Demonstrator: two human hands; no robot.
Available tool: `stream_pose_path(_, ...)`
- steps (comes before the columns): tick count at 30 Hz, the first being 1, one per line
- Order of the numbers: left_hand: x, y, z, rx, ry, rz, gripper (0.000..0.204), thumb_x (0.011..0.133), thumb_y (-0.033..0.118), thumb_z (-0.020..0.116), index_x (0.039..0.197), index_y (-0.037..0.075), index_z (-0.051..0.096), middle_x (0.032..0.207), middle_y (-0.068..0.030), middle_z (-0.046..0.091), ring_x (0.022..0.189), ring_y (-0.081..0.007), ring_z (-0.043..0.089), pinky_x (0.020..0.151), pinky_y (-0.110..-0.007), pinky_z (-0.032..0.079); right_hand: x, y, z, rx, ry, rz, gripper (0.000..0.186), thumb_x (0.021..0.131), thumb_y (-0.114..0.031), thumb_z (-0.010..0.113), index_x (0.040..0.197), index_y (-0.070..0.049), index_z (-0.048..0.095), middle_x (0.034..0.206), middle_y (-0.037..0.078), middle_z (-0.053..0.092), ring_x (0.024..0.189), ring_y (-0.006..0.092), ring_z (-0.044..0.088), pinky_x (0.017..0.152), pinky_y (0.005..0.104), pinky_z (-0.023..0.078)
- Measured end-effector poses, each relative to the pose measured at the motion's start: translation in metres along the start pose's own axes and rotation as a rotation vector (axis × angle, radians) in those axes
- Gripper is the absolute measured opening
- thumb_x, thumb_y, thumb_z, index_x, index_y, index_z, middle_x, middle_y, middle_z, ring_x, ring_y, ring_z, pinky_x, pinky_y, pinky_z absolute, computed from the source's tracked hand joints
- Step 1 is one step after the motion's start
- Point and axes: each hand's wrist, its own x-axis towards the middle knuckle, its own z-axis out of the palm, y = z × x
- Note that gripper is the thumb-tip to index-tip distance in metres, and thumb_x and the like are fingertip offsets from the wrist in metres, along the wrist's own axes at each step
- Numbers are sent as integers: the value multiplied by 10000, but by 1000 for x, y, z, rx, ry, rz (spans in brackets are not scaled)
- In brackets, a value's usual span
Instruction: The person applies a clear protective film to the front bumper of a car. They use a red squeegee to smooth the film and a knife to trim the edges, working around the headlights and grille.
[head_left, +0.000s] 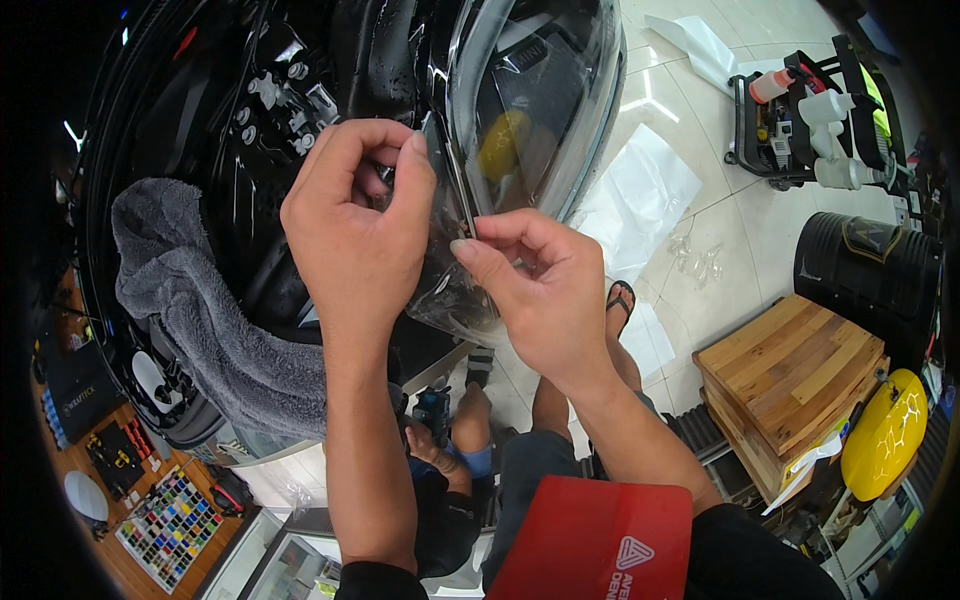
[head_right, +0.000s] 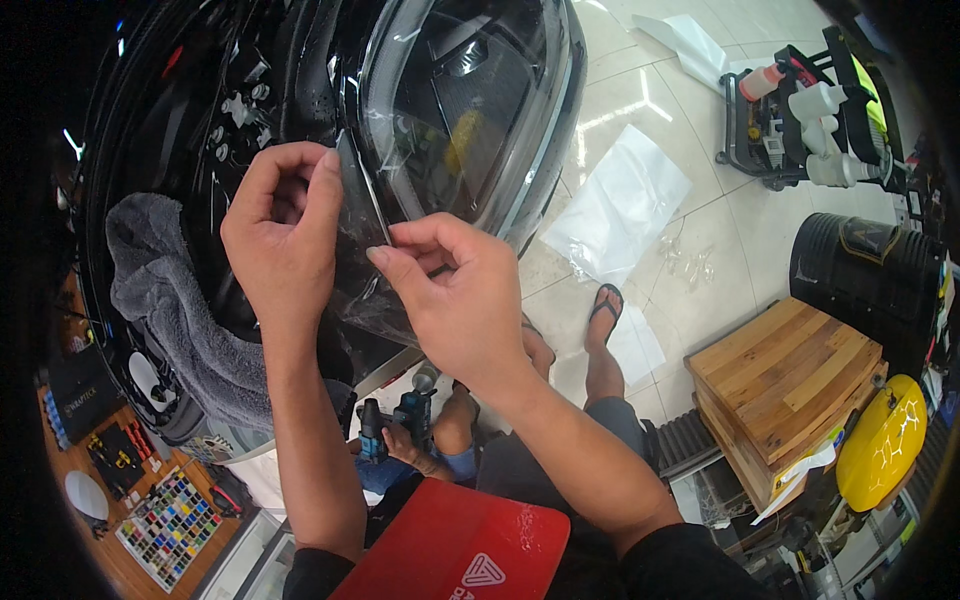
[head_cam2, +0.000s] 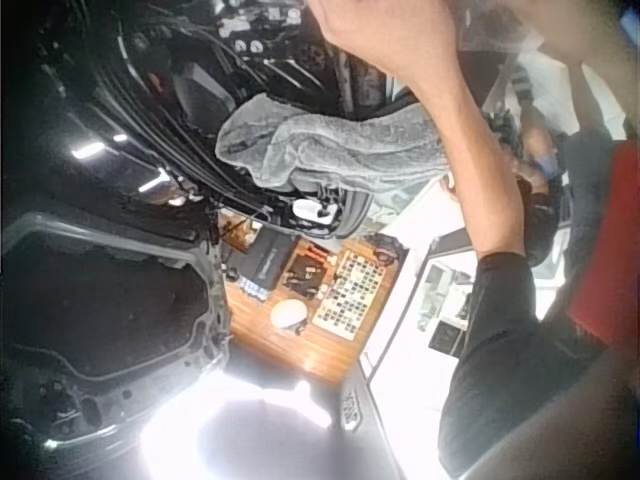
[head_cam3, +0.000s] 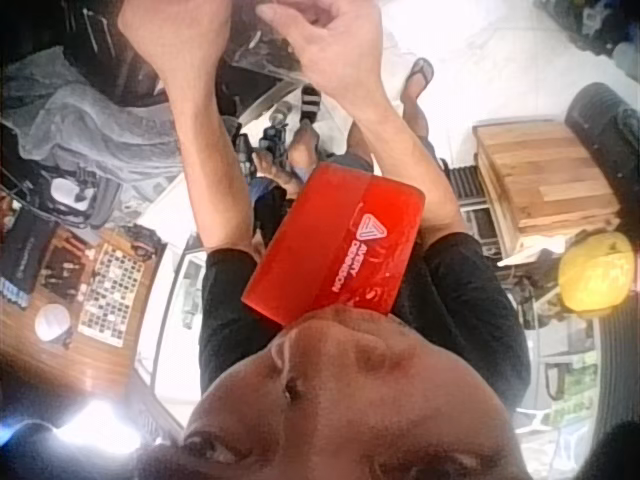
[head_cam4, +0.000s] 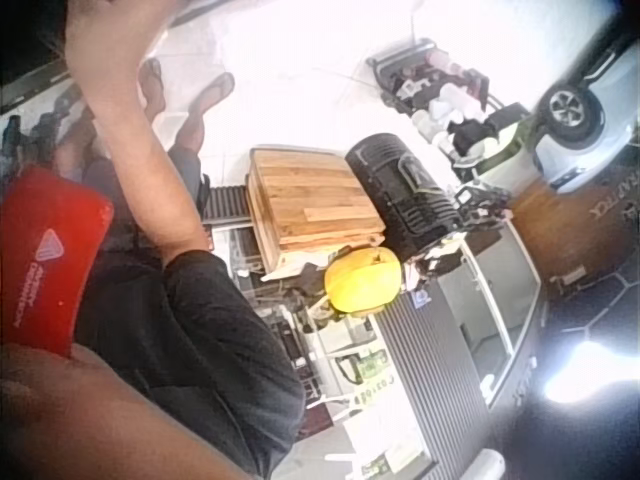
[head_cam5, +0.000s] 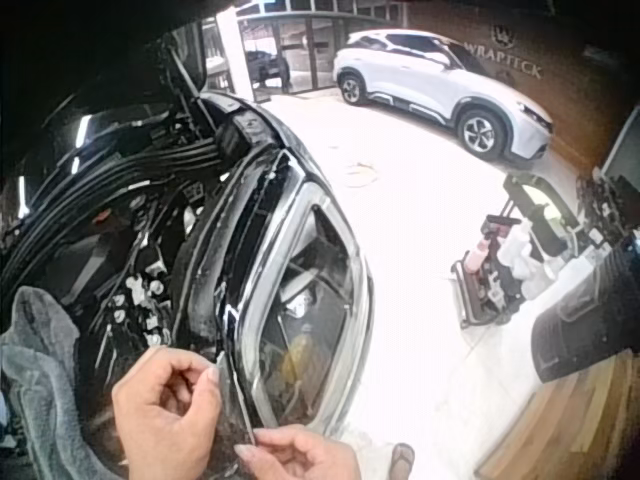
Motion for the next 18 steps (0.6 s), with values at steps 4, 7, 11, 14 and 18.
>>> stream_pose_path(4,0,1,-1,12,0,4,71,863,58,735,906,9,706,769,-18,632,661,-86,496,611,-240,414,0,-1,0,-27,-3,-4,152,926,-17,758,1048,55,703,880,35,717,776,46,627,679,201,505)
stream_pose_path(7,-1,1,-1,20,0,9,71,860,53,736,909,10,706,775,-19,636,659,-85,497,611,-239,416,2,1,1,-14,8,-34,170,925,-58,766,1033,58,704,829,43,710,748,52,633,658,206,512)
stream_pose_path(11,-1,-1,-1,6,10,19,72,857,46,736,909,8,703,781,-22,641,657,-87,503,610,-237,418,4,0,0,-40,-6,-34,169,924,-61,768,1030,56,707,810,37,707,727,45,625,641,203,503)
stream_pose_path(14,-1,-1,0,8,8,36,71,855,42,735,908,8,703,782,-25,643,655,-90,507,608,-236,419,4,0,-1,-59,6,-39,170,923,-62,768,1031,55,709,796,35,706,713,42,621,628,201,496)
stream_pose_path(18,-1,1,-1,17,4,28,68,852,37,733,908,10,704,783,-27,645,652,-91,507,606,-237,419,2,-3,-3,-37,27,-24,166,922,-63,767,1031,52,716,792,37,707,706,40,617,620,202,489)
